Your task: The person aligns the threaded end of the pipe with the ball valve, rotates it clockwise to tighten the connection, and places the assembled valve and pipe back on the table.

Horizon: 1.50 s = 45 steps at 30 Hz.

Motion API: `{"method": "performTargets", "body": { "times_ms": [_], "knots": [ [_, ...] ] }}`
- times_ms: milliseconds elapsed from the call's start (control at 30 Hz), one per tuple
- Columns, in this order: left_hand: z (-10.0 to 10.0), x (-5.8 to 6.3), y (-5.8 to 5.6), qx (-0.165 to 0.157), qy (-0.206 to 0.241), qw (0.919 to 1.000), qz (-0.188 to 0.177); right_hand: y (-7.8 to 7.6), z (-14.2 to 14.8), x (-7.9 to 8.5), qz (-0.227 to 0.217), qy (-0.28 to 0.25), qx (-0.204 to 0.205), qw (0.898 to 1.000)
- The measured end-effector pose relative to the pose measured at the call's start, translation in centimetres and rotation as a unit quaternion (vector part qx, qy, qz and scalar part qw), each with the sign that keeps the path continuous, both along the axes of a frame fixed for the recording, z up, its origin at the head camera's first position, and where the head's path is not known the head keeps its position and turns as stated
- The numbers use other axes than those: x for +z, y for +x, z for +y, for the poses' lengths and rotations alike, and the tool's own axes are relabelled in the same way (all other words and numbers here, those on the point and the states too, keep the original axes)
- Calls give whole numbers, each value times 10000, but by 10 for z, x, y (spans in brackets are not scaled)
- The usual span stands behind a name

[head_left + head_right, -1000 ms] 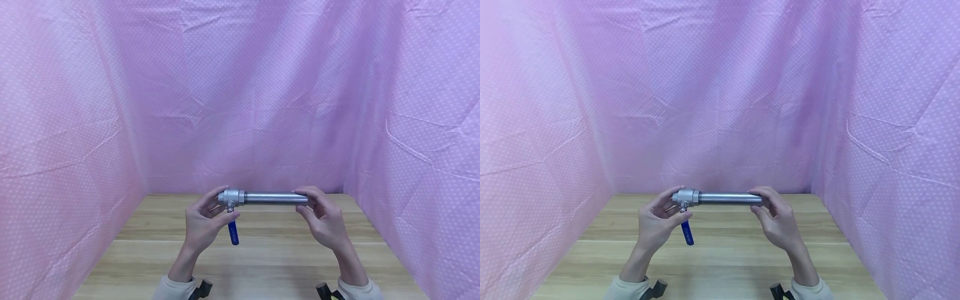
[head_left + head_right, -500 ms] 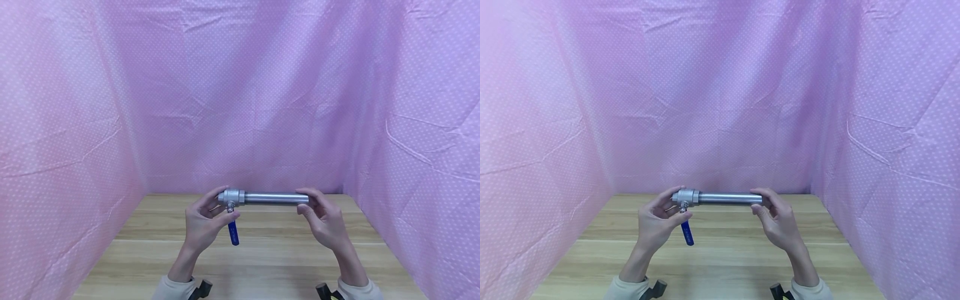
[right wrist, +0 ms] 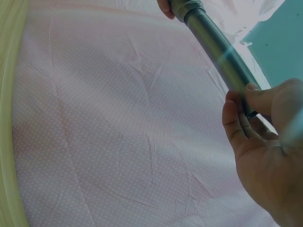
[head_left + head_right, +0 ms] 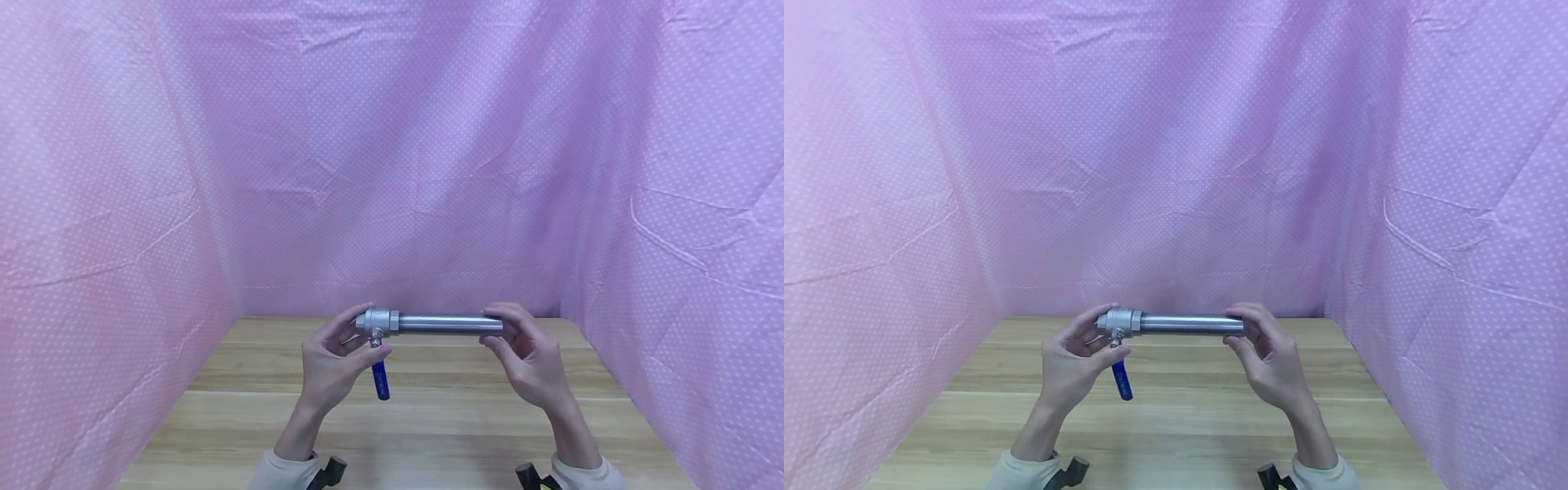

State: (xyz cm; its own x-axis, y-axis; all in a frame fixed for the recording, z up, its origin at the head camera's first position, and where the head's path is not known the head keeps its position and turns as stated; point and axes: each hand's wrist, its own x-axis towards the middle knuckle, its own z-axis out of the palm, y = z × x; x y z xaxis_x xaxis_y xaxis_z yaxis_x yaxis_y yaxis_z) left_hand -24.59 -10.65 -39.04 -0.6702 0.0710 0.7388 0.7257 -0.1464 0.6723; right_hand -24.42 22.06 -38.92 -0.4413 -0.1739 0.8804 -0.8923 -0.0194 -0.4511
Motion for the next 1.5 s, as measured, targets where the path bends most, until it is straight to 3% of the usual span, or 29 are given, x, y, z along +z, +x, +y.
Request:
{"method": "performTargets", "body": {
  "times_ms": [267,833,1067,1333,1500],
  "knots": [
    [0,0,0,1,13,10000,-9,-3,-1,1,237,-112,122,9996],
    [-1,0,-1,-48,-23,10000,60,-1,0,0,249,-103,-198,9994],
    [-1,0,-2,-92,5,9999,50,1,3,0,148,82,-527,9985],
    [-2,1,-2,0,-21,10000,-36,-1,3,2,107,-20,173,9998],
    [-2,1,-1,1,1,10000,-91,-3,2,2,238,-70,361,9990]
  ]
}}
